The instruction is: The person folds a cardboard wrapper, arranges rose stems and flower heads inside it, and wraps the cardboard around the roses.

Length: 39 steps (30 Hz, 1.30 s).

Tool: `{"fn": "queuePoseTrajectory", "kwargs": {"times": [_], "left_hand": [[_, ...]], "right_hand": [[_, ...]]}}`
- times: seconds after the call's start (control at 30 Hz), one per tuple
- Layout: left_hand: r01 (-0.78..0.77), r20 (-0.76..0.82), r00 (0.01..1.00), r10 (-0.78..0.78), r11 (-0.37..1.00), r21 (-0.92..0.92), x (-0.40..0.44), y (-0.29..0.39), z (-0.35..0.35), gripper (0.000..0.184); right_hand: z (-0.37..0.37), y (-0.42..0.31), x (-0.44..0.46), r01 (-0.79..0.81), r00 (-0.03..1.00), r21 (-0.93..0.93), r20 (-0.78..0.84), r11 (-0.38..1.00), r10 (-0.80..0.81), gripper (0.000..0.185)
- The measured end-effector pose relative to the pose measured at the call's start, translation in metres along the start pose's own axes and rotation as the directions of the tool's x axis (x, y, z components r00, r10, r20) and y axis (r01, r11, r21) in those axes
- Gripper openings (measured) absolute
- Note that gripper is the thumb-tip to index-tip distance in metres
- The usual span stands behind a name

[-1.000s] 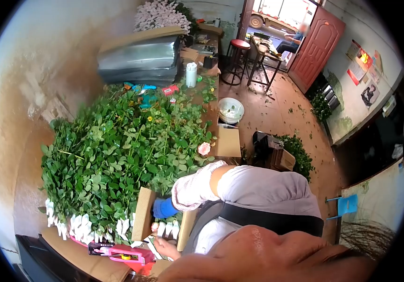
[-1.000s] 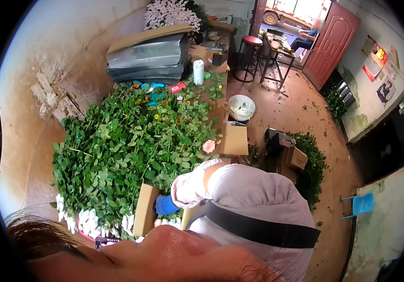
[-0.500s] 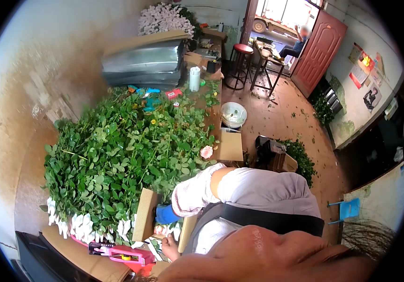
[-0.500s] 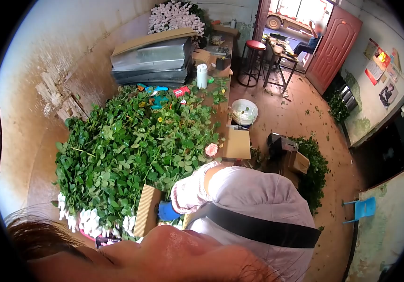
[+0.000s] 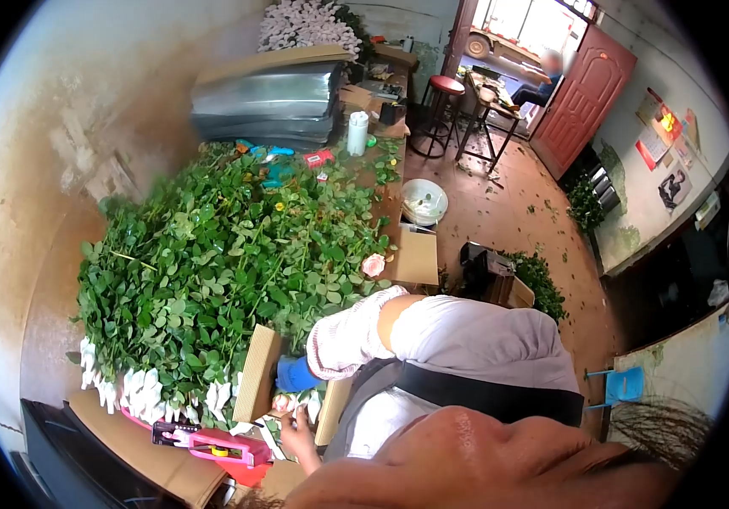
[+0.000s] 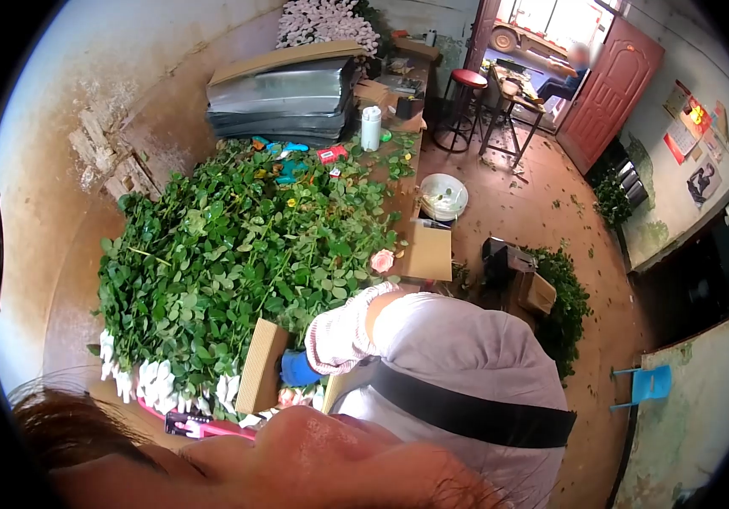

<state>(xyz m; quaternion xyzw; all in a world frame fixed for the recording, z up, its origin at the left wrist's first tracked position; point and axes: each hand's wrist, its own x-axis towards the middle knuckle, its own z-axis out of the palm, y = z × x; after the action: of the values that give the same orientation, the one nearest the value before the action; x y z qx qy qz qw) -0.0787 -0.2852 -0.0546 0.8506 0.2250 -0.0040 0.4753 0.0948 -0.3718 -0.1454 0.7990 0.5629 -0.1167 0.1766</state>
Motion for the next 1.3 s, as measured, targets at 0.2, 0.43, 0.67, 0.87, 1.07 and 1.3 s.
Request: {"fn": "queuePoseTrajectory", "kwargs": {"times": [0.2, 0.43, 0.67, 0.87, 1.07, 1.3], "left_hand": [[0.042, -0.086, 0.991, -0.099, 0.859, -0.511, 0.0, -0.037, 0.032, 0.031], [0.143, -0.091, 0.978, -0.187, 0.923, -0.356, -0.035, -0.038, -0.014, 0.015], [0.027, 0.088, 0.996, -0.003, 0.961, -0.274, -0.024, -0.034, -0.004, 0.031], [0.086, 0.381, 0.922, -0.065, 0.995, -0.04, 0.001, -0.012, -0.01, 0.025], [0.33, 0.222, 0.944, -0.244, 0.673, -0.662, 0.001, -0.059, 0.028, 0.016], [0.047, -0.304, 0.749, -0.59, 0.503, -0.863, -0.04, 0.007, 0.029, 0.028]], "right_hand": [[-0.016, 0.008, -0.017, 0.021, 0.999, -0.021, -0.033, 1.0, -0.022, 0.011], [-0.051, 0.022, -0.033, 0.103, 0.99, 0.031, 0.09, 0.994, -0.105, 0.024], [-0.106, 0.041, -0.077, 0.089, 0.99, 0.335, -0.134, 0.938, -0.046, 0.035], [-0.053, 0.035, -0.091, 0.383, 0.919, 0.211, -0.186, 0.899, -0.347, 0.021], [-0.027, 0.027, -0.077, 0.495, 0.852, 0.138, -0.271, 0.858, -0.448, 0.015], [-0.029, 0.04, -0.099, 0.506, 0.838, 0.45, -0.459, 0.736, -0.295, 0.017]]}}
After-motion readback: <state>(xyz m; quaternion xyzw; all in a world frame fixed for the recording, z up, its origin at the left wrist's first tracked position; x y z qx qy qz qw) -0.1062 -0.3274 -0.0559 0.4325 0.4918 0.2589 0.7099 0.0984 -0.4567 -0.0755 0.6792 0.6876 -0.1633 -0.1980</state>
